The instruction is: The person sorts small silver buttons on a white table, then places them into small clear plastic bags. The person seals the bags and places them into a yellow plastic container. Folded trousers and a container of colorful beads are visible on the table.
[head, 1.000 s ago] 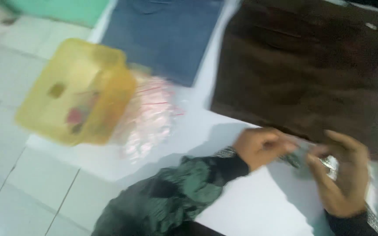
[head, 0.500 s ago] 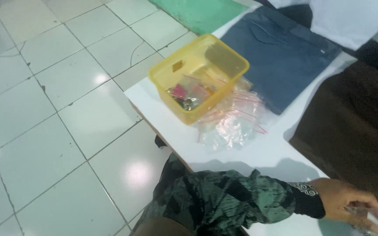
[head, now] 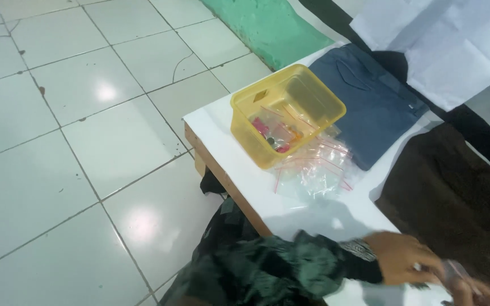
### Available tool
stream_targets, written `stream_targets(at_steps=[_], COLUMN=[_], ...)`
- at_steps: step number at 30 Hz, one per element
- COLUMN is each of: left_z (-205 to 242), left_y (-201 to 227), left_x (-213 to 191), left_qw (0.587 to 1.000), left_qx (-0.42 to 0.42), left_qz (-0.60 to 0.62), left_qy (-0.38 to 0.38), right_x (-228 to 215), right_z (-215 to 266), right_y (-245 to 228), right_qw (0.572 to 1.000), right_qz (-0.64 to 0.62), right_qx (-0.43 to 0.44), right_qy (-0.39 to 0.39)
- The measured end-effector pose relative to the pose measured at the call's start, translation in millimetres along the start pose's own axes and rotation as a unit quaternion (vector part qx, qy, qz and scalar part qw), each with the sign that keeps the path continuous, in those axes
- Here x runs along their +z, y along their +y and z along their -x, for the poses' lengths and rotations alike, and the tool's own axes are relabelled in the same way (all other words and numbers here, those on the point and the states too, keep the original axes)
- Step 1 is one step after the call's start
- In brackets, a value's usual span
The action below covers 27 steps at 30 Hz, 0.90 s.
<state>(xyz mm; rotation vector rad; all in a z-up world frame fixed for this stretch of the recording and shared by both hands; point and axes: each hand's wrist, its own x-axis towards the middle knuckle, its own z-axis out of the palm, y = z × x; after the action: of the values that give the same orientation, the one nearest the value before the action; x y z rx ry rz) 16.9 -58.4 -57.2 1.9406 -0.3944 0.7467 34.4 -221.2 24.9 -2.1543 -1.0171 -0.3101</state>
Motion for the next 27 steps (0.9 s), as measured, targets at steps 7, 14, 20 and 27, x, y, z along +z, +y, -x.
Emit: stream_targets(at_steps=[7,14,20,27], left_z=[44,52,74,75], left_y=[78,102,50,6], left_x=[-199,-348,-376,-377], left_qw=[0.972,0.911,0.875,0.765], left_qx=[-0.073,-0.071,-0.333,-0.398], left_qz=[-0.186,-0.348,-0.35,-0.494], left_qy=[0.126,0.208,0.045,-0.107], right_x=[49,137,181,186], right_z=[-78,-156,-171,-163], right_y=[-99,-209,-216,-203], right_qw=[0.996,0.944,0.967,0.96], right_qz=[0.024,-0.189,-0.024,0.013], right_qx=[-0.074,-0.265,-0.221,-0.239], right_qy=[-0.038,-0.051,-0.125,-0.146])
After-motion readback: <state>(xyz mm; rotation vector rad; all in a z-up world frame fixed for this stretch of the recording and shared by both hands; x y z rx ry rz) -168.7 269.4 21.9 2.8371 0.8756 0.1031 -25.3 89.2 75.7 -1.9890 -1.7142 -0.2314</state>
